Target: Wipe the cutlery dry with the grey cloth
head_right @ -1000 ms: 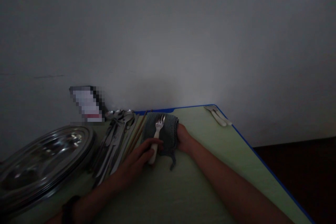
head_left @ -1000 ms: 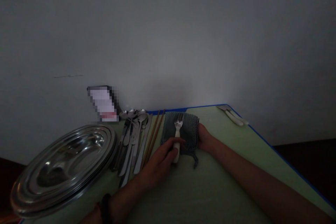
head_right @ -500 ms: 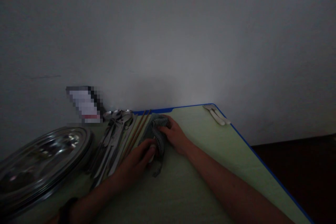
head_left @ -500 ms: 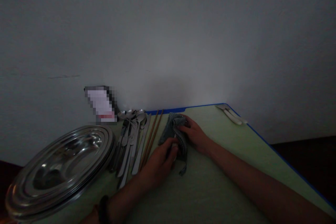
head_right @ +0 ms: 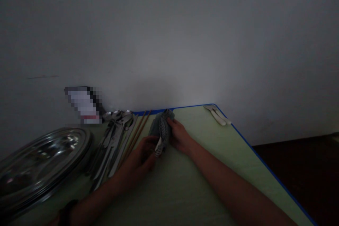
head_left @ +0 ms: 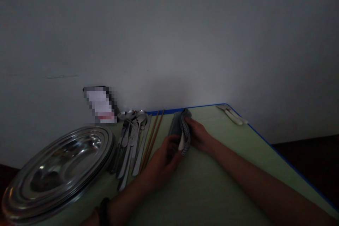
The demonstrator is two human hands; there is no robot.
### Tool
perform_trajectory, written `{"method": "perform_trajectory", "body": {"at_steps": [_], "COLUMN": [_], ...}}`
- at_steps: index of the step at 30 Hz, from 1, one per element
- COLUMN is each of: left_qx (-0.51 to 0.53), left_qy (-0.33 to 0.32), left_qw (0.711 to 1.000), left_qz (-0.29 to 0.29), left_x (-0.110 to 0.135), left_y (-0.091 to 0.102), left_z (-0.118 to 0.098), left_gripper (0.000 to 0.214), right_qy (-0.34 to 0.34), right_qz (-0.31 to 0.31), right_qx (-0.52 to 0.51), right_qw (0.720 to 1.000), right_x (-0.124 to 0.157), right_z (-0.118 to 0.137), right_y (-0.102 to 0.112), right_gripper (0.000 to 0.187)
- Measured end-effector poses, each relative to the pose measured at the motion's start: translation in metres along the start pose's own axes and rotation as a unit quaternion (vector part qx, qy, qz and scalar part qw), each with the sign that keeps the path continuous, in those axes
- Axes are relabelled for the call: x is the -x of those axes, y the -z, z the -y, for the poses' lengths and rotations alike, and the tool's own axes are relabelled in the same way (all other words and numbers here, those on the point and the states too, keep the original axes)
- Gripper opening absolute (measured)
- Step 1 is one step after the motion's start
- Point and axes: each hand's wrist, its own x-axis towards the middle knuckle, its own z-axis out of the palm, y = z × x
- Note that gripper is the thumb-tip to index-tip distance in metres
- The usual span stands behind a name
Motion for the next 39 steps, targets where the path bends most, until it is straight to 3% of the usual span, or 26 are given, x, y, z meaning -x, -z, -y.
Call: {"method": "perform_trajectory", "body": {"at_steps": [4,9,14,19,22,28,35,39], "left_qx": [0.036,0.073,0.088,0.059,0.045,0.067,0.073,0.072], "left_qy": [-0.002,-0.004,0.008,0.034,0.035,0.042,0.03,0.033], "left_qw": [0.999,0.995,0.991,0.995,0.997,0.996,0.997,0.997], "left_qz": [-0.008,-0.064,-0.103,-0.067,-0.047,-0.05,-0.018,-0.016], "left_x": [0.001,0.004,0.004,0.0,-0.002,-0.002,-0.002,-0.003], "left_y": [0.0,-0.003,-0.004,0.0,0.001,0.0,0.001,0.001], "left_z": [0.001,-0.003,-0.002,-0.003,-0.005,-0.004,-0.003,-0.005], "left_gripper": [0.035,0.034,0.035,0.034,0.035,0.034,0.037,0.038], "right_qy": [0.014,-0.005,-0.005,0.0,-0.046,-0.073,-0.122,-0.054], "right_qz": [0.033,0.109,0.113,0.104,0.096,0.083,0.079,0.093], "right_qx": [0.013,0.016,0.015,0.006,-0.031,-0.085,-0.004,0.067], "right_qw": [0.999,0.994,0.994,0.995,0.994,0.99,0.989,0.992], "right_x": [0.001,-0.001,-0.003,-0.005,-0.006,-0.003,0.001,0.002], "right_z": [0.0,0.003,0.002,0.0,0.003,0.011,0.007,0.004], "right_y": [0.001,0.007,0.008,0.008,0.007,0.003,0.005,0.008], "right_gripper": [0.012,0.02,0.022,0.022,0.02,0.031,0.03,0.017]}}
